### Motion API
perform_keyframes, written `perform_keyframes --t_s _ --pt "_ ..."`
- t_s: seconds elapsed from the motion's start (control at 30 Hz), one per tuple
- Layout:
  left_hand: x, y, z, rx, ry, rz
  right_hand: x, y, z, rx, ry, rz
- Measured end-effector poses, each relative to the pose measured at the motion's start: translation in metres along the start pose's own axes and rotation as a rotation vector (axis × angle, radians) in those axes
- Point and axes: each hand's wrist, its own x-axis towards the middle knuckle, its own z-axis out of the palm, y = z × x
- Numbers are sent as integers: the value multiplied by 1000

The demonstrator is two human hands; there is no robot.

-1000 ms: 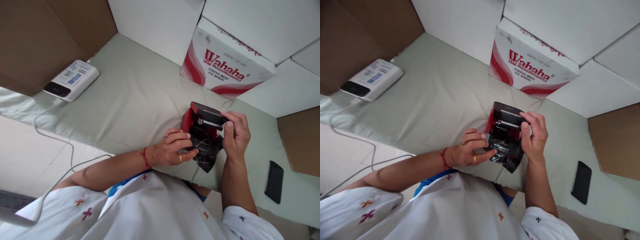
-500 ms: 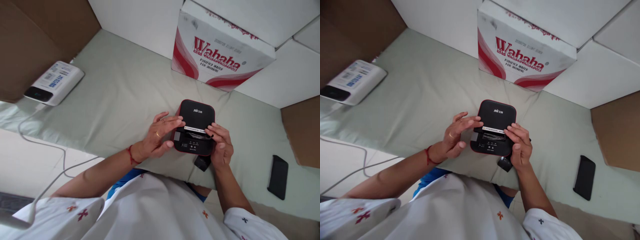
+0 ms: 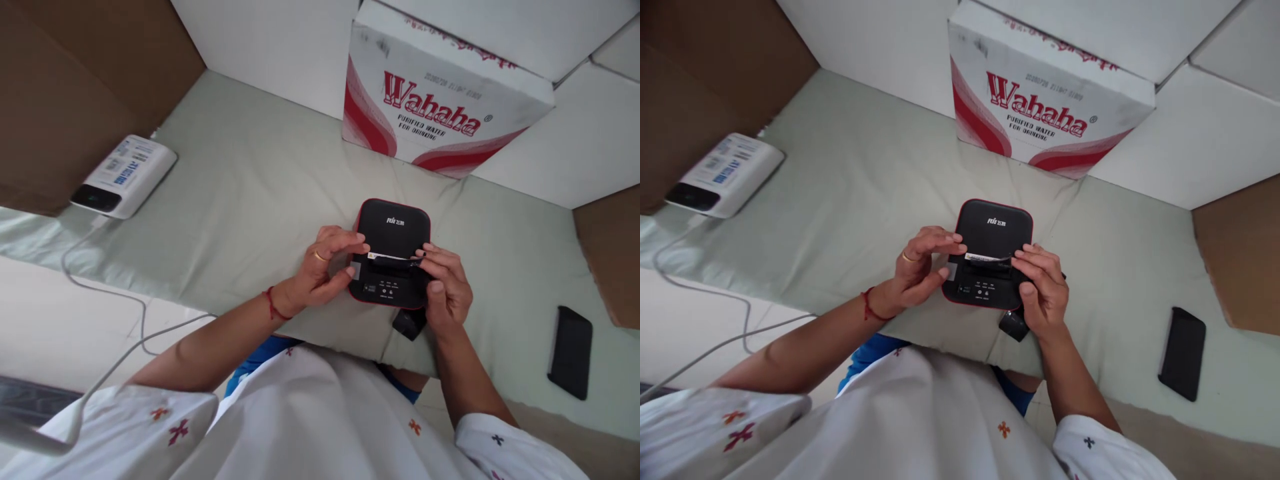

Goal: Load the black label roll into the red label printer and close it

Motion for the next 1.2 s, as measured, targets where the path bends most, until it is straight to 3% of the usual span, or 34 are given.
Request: perform_keyframes --t_s 0.07,0.17,0.27,0.37,0.63,0.73,0.87,1.0,1.2 --pt "-3 -5 2 -68 12 -59 4 -7 -3 -42 -62 17" --pt "-6 -14 7 -195 56 -252 10 -25 -3 -142 -109 44" --pt "-5 -23 11 -351 24 -442 13 -45 1 -241 -122 -79" --pt "-5 -26 15 -472 -14 -510 12 -59 6 -291 -131 -161" --pt "-9 -30 18 -565 -69 -484 14 -62 4 -339 -83 -133" --pt "-10 -33 18 -565 -80 -480 25 -56 3 -278 -74 -40" --pt "-10 -35 20 -584 -91 -446 43 -50 2 -282 105 113" --pt "-10 -37 19 -567 -86 -438 51 -54 -2 -305 252 107" --pt "-9 -39 17 -574 -107 -431 49 -57 -6 -248 264 178"
